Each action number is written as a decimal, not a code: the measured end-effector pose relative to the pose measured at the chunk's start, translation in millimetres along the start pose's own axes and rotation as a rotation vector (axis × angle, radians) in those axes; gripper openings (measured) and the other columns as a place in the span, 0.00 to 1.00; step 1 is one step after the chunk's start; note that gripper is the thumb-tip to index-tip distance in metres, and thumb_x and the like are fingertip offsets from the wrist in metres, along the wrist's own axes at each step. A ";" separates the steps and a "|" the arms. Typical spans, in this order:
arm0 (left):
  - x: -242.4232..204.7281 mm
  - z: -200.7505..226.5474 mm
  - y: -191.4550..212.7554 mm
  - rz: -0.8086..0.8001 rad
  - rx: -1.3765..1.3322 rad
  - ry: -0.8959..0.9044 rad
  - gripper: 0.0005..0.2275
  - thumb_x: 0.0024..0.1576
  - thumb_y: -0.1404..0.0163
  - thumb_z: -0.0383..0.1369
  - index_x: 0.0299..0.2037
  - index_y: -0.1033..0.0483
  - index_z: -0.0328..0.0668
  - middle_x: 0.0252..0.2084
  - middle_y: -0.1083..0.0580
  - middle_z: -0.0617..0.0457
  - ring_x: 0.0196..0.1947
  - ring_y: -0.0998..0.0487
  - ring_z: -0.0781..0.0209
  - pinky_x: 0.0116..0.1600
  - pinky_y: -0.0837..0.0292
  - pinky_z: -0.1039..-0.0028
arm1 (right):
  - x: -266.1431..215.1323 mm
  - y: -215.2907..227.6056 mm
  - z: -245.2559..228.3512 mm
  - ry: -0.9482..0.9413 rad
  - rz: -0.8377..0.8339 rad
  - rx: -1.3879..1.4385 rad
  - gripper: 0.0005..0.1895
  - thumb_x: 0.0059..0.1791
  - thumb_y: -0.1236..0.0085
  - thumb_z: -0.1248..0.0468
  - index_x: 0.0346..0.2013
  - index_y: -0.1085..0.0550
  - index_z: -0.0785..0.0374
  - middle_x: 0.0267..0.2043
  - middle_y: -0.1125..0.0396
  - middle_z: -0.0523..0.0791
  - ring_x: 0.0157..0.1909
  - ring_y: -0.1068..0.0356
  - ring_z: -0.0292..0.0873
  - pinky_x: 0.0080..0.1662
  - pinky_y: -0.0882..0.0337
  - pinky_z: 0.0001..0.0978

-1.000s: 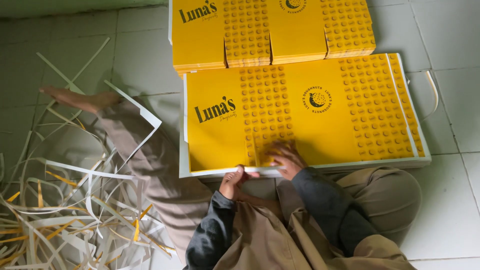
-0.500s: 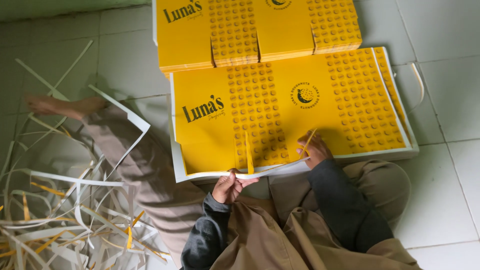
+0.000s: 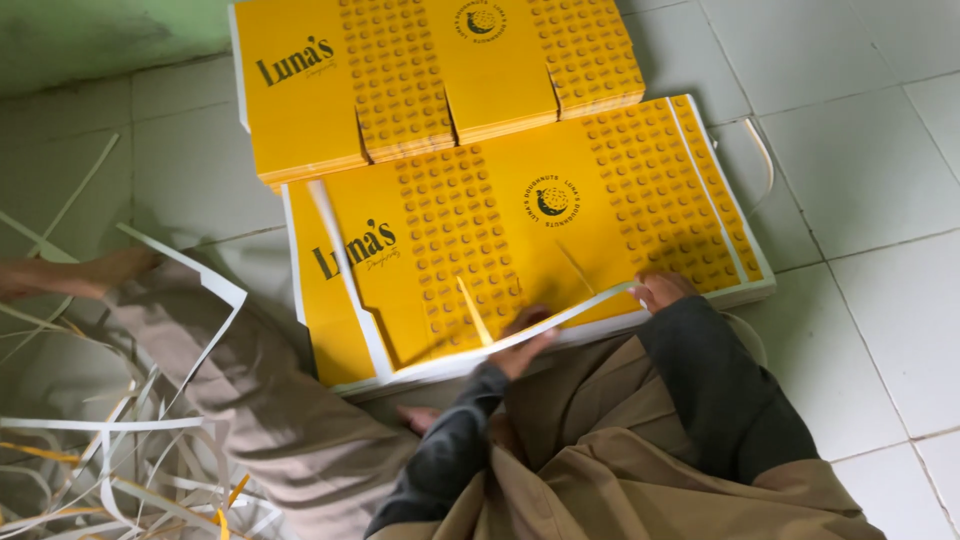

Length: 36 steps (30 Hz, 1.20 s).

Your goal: Peeling adhesive backing strips from yellow cardboard boxes

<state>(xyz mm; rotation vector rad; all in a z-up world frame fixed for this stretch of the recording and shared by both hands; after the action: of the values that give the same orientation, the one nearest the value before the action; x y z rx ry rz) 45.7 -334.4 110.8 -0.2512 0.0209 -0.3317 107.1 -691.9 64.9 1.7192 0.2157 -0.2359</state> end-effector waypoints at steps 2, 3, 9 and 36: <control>12.3 20.8 -54.6 -0.043 0.087 0.065 0.30 0.53 0.34 0.43 0.60 0.30 0.30 0.56 0.27 0.31 0.54 0.24 0.33 0.60 0.24 0.51 | -2.9 -2.1 5.3 0.015 0.016 -0.008 0.21 0.53 0.52 0.39 0.56 0.27 0.38 0.54 0.24 0.42 0.60 0.27 0.47 0.61 0.30 0.44; 19.3 29.9 -82.0 -0.081 0.176 0.126 0.33 0.51 0.33 0.47 0.57 0.29 0.27 0.53 0.26 0.27 0.51 0.22 0.29 0.56 0.22 0.50 | -3.0 -1.4 7.1 0.036 0.033 -0.016 0.20 0.55 0.57 0.41 0.60 0.31 0.35 0.53 0.24 0.42 0.57 0.25 0.47 0.60 0.29 0.45; 81.7 17.6 -155.2 0.249 0.308 -0.152 0.12 0.60 0.42 0.45 0.43 0.18 0.48 0.40 0.20 0.45 0.44 0.19 0.43 0.54 0.21 0.59 | -15.1 22.2 -26.5 0.018 -0.165 0.052 0.42 0.46 0.36 0.50 0.73 0.39 0.50 0.67 0.33 0.51 0.66 0.33 0.55 0.67 0.34 0.48; 89.4 11.8 -164.9 -0.309 1.333 -0.183 0.26 0.66 0.60 0.51 0.75 0.48 0.70 0.82 0.55 0.61 0.80 0.58 0.46 0.79 0.73 0.42 | -25.5 16.4 177.7 -0.556 0.325 0.291 0.28 0.44 0.39 0.38 0.59 0.27 0.25 0.49 0.27 0.43 0.56 0.28 0.50 0.57 0.29 0.45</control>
<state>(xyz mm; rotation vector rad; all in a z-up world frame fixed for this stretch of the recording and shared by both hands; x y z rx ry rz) 78.3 -511.4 164.9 1.0477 -0.4143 -0.5608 80.9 -870.1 59.9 1.8709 -0.5256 -0.5094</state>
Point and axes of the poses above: each hand's wrist, its own x-axis towards the middle knuckle, its own y-axis out of the back of the hand, z = x × y, the point moved 6 cm from there along x, towards the middle knuckle
